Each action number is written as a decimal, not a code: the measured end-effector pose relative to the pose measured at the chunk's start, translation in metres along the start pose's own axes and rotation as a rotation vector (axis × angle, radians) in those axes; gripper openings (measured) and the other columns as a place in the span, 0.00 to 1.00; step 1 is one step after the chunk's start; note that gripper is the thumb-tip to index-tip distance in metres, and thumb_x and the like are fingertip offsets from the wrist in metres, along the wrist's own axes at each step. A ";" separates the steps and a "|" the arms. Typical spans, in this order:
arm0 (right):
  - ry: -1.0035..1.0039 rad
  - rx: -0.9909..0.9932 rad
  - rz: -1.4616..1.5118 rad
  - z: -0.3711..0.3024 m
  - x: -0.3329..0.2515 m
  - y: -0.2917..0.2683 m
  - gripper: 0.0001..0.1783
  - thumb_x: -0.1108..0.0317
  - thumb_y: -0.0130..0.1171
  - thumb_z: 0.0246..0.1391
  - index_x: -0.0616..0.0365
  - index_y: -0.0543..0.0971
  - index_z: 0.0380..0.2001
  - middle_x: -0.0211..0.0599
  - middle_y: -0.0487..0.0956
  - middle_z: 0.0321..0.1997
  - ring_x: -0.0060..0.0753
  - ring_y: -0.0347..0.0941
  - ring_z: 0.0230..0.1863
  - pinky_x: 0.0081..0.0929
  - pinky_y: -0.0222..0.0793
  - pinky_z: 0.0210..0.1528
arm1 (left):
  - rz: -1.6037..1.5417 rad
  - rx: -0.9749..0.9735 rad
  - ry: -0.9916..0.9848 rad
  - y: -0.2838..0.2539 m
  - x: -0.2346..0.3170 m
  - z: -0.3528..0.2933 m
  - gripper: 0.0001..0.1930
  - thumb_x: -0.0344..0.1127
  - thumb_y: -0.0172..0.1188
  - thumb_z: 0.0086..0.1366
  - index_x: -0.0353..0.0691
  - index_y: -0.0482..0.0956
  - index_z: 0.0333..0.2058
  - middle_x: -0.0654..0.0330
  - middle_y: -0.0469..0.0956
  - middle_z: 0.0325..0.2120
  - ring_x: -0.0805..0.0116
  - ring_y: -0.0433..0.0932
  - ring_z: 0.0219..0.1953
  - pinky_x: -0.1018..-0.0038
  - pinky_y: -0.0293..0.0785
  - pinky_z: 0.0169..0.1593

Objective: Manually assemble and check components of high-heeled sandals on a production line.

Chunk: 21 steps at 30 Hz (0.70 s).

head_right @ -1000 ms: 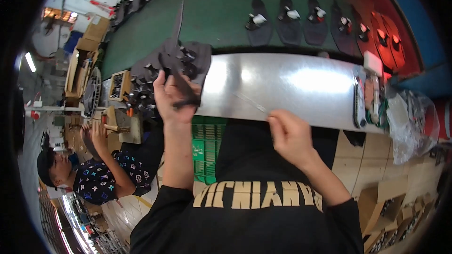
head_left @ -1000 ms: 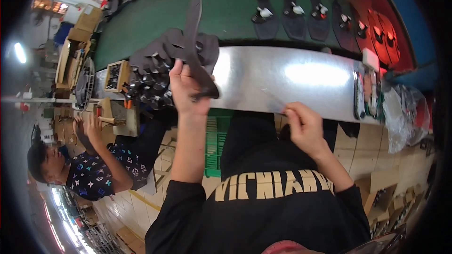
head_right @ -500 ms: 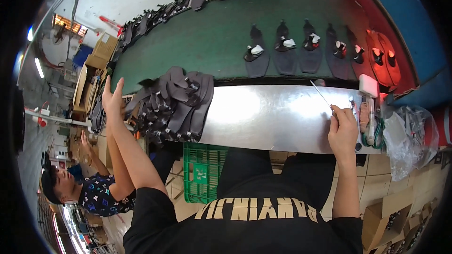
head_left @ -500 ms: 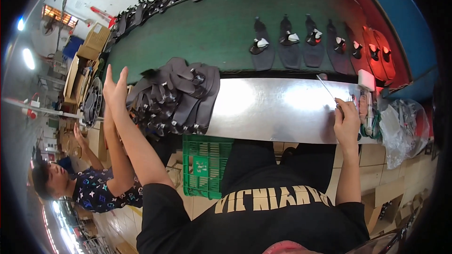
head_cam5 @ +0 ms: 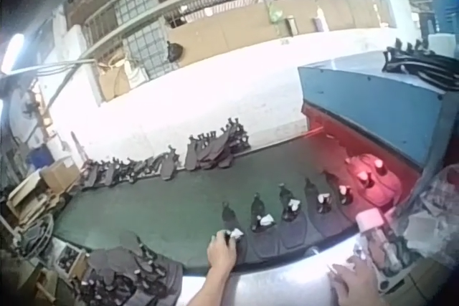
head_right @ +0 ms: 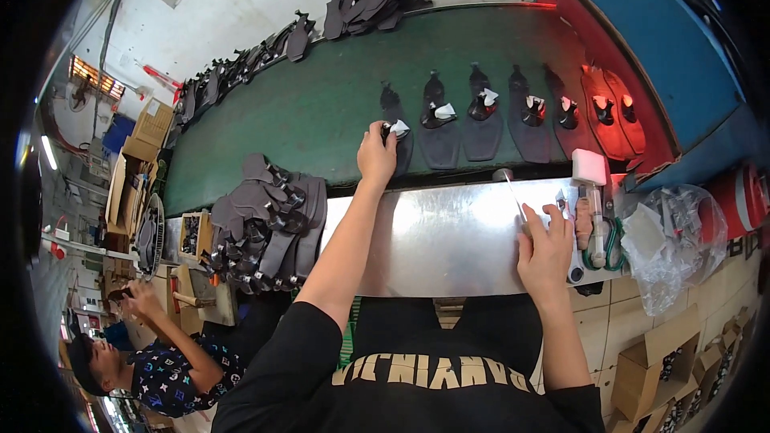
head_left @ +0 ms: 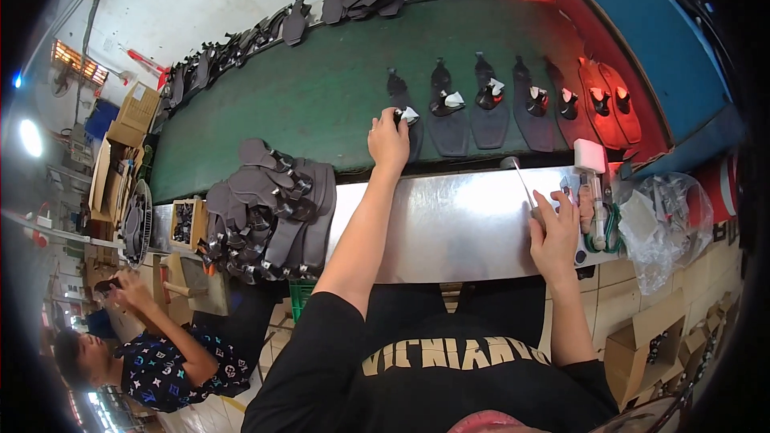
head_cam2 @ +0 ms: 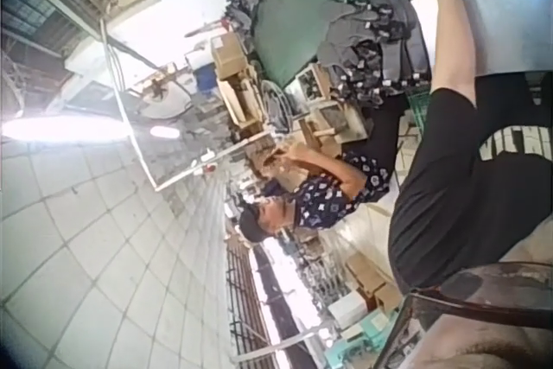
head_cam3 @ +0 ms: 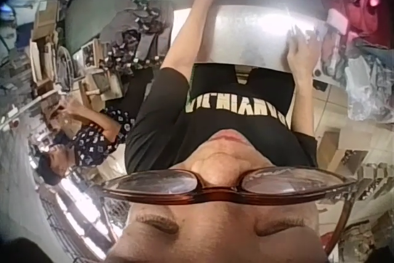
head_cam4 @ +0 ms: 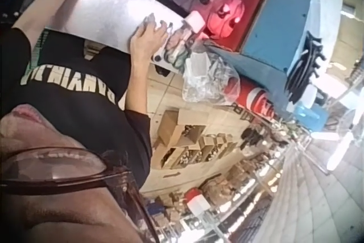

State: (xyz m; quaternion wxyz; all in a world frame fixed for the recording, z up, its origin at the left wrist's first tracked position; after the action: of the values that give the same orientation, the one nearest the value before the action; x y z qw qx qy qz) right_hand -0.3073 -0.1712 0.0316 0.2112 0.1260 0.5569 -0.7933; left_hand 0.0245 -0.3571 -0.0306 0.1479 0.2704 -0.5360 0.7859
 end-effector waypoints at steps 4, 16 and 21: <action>-0.023 0.101 0.080 -0.007 -0.011 -0.012 0.24 0.78 0.60 0.46 0.54 0.77 0.50 0.46 0.70 0.52 0.49 0.65 0.51 0.40 0.62 0.54 | 0.131 0.127 0.107 -0.008 0.013 -0.007 0.20 0.37 0.65 0.54 0.45 0.75 0.46 0.48 0.76 0.40 0.49 0.76 0.43 0.60 0.72 0.45; 0.208 -0.435 2.088 -0.018 -0.081 0.043 0.19 0.62 0.56 0.60 0.62 0.72 0.50 0.51 0.74 0.55 0.44 0.70 0.58 0.37 0.64 0.61 | -1.175 -0.618 -0.371 -0.105 0.071 -0.179 0.16 0.22 0.67 0.54 0.33 0.80 0.43 0.61 0.79 0.41 0.75 0.77 0.40 0.79 0.74 0.45; 0.208 -0.508 2.035 -0.020 -0.126 0.029 0.22 0.66 0.62 0.51 0.66 0.71 0.47 0.43 0.75 0.45 0.36 0.73 0.47 0.35 0.67 0.57 | -1.414 -0.637 -0.334 -0.130 0.070 -0.234 0.11 0.19 0.62 0.56 0.31 0.82 0.39 0.52 0.77 0.50 0.71 0.78 0.46 0.76 0.75 0.48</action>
State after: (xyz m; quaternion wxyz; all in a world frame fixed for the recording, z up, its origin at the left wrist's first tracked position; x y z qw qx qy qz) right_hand -0.1837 -0.1362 0.0547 0.7489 0.5534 0.3539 -0.0875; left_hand -0.0264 -0.0957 0.0445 0.5999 0.6058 -0.4514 0.2634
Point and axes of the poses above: each hand's wrist, its own z-axis towards the middle knuckle, its own y-axis out of the palm, x = y × z, the point moved 9 cm from there along z, towards the middle knuckle
